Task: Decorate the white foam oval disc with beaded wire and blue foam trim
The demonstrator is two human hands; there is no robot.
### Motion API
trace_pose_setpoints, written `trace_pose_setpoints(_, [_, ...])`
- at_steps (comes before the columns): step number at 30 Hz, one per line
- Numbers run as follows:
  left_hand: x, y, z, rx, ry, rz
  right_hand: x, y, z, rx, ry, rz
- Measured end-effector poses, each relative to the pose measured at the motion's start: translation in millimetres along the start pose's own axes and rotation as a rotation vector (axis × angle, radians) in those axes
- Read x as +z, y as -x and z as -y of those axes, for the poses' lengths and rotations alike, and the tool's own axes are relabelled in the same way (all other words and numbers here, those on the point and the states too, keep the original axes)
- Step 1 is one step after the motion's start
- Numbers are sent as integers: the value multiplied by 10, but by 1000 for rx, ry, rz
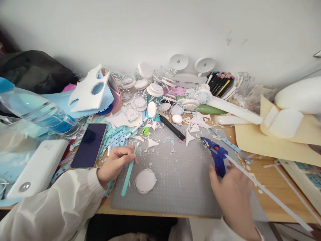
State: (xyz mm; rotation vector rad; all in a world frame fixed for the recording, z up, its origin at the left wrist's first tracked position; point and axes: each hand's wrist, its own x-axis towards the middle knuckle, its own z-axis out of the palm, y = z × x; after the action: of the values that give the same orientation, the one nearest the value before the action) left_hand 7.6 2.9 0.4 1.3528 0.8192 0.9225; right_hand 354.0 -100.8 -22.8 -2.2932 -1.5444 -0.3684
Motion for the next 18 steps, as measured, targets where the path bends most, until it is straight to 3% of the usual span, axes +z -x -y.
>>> trace_pose_setpoints(3, [1,2,3,-3,9,-20,-238,261,-7,-91,141,11])
trace_pose_setpoints(5, [5,3,-2,-11,17,-31,-347,365,134,-184,0,106])
trace_pose_setpoints(7, [10,4,-10,-18,18,-40,-407,359,426,-332,-226,153])
trace_pose_setpoints(13, [14,-8,-4,-95,31,-16,-413,-41,1547,-942,-411,-92])
trace_pose_setpoints(15, [19,-11,11,-117,71,-8,-392,-152,1773,-1123,-434,-129])
trace_pose_setpoints(18, [35,-9,14,-133,110,8,-335,-253,1913,-1302,-471,-227])
